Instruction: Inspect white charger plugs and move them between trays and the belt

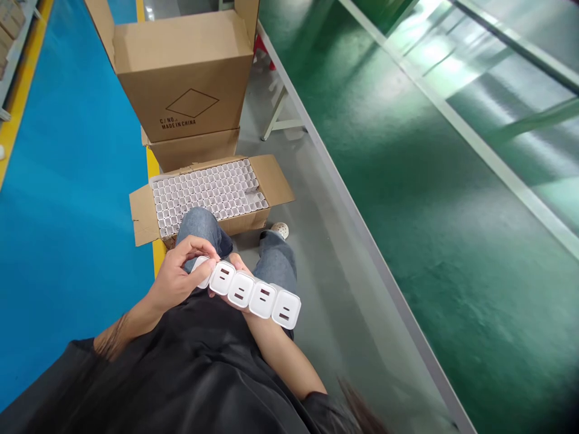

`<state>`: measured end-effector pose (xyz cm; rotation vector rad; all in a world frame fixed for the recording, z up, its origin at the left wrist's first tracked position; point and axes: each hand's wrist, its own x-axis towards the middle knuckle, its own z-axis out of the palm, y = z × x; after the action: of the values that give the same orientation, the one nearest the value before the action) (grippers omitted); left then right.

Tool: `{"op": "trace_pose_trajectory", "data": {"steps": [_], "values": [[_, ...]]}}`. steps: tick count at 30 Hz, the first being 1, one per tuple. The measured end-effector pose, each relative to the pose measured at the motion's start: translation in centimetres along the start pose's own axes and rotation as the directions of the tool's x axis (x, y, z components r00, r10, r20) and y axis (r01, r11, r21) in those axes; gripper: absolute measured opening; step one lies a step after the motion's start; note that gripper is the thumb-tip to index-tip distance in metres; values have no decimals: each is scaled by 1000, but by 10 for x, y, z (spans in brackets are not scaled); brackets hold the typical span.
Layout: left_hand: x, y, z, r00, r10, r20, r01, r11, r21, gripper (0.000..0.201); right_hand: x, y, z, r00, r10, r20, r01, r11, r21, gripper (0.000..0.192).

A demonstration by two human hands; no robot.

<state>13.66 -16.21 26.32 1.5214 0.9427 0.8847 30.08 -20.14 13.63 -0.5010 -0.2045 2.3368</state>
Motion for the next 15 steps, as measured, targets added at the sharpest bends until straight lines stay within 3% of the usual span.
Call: {"op": "trace_pose_trajectory", "data": {"steps": [4, 8, 15], "values": [[-1, 1, -4, 994, 32, 103, -36, 999, 32, 14, -3, 2, 6, 990, -138, -16, 139, 990, 12, 37], [0, 2, -8, 966, 128, 223, -142, 989, 49, 31, -6, 7, 13, 930, -357, -93, 357, 934, -11, 50], [4, 1, -11, 940, 168, 297, -183, 983, 24, 39, -6, 9, 13, 924, -377, -68, 377, 926, -26, 59]]}}
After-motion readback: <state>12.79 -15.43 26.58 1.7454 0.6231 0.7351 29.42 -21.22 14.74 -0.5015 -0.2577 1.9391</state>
